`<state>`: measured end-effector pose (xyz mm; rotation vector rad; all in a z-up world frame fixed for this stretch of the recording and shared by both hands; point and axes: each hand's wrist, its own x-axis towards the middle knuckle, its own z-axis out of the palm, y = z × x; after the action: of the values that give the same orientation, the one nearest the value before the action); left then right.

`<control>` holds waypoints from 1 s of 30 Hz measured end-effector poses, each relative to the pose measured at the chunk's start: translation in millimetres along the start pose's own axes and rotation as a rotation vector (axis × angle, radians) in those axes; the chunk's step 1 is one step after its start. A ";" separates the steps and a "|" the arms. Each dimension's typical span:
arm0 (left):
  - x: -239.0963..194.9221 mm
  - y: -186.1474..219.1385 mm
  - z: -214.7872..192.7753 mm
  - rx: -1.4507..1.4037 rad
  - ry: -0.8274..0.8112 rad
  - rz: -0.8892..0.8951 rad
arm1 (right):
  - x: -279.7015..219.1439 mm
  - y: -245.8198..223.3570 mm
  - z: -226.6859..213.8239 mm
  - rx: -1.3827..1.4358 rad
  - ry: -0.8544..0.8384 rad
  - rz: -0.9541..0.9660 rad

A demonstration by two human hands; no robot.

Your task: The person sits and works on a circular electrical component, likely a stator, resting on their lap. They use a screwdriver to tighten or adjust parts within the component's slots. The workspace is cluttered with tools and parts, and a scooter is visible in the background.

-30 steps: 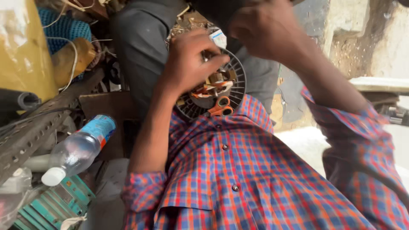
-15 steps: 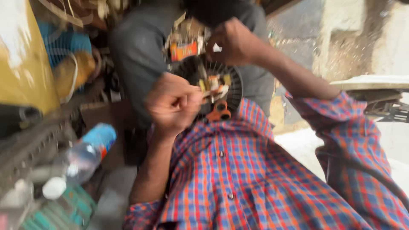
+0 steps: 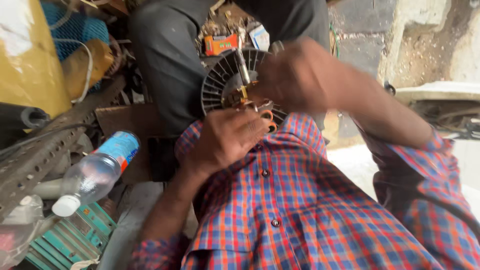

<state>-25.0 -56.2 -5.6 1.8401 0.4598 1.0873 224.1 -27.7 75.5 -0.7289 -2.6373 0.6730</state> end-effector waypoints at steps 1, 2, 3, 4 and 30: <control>-5.6 3.0 3.7 -0.080 0.096 -0.047 | 3.5 23.1 10.8 0.033 0.051 0.057; -8.1 5.6 9.3 -0.175 0.183 -0.103 | 0.6 39.6 21.8 0.073 0.103 0.130; -5.0 6.1 12.9 -0.270 0.269 -0.162 | -6.0 53.2 29.8 0.066 0.128 0.177; 7.7 -0.4 10.7 -0.365 0.358 -0.209 | -11.2 67.7 27.8 0.047 0.152 0.216; 19.9 3.4 10.4 0.272 0.002 0.034 | -13.7 7.8 -42.6 0.362 0.084 0.020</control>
<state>-6.1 -49.8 5.1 2.0898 0.6033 1.0917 256.2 -14.2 104.6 -0.6587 -2.3423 1.0641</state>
